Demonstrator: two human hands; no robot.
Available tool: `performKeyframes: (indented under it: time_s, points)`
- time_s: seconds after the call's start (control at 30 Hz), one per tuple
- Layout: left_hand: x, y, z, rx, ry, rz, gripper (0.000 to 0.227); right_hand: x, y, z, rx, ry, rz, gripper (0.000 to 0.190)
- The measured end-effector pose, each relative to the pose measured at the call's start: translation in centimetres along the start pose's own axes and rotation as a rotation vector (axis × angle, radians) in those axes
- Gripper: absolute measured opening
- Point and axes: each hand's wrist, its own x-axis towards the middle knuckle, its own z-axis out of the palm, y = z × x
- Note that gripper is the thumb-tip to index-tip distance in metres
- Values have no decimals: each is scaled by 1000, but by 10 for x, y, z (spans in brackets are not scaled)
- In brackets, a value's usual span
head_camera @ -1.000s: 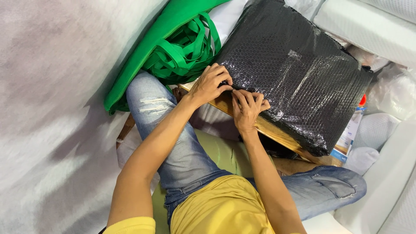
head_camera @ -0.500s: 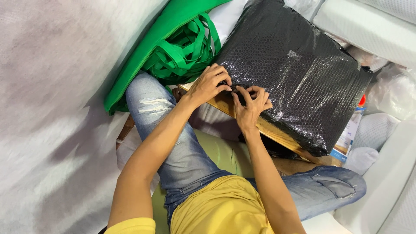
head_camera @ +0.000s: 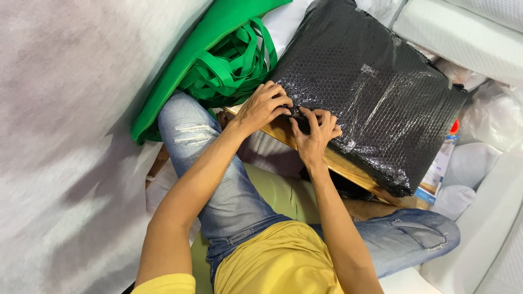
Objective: The person removes a black bubble-wrapped package from a wooden board, places a white foam pad on the board, and wipes the foam with an orange cloth. The person then uses a lint roller to roll over the foam surface.
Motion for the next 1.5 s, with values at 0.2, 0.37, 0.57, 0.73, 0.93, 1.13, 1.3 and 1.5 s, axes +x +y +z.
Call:
performKeyframes:
  time_s: [0.2,0.37,0.57,0.73,0.93,1.13,1.3,1.5]
  points:
    - [1,-4,-1,-2,7,18,16,11,-7,-5,78,11,41,22]
    - [1,-5,-2,70,23,56,21,12,1,-1,145,-21,135,23]
    - [1,-1,-11,149,49,50,25,18,5,-1,188,-57,192,25]
    - [1,0,-19,86,84,-17,28,25,15,2,256,-112,287,30]
    - [9,9,-27,-15,216,-113,32,38,0,-8,222,-98,363,31]
    - [14,5,-30,-58,302,-201,22,44,-4,-27,300,19,518,27]
    - [18,1,-24,-88,343,-345,17,42,32,-105,83,221,429,13]
    - [52,1,-34,-132,55,-761,42,-19,223,-164,-245,352,771,30]
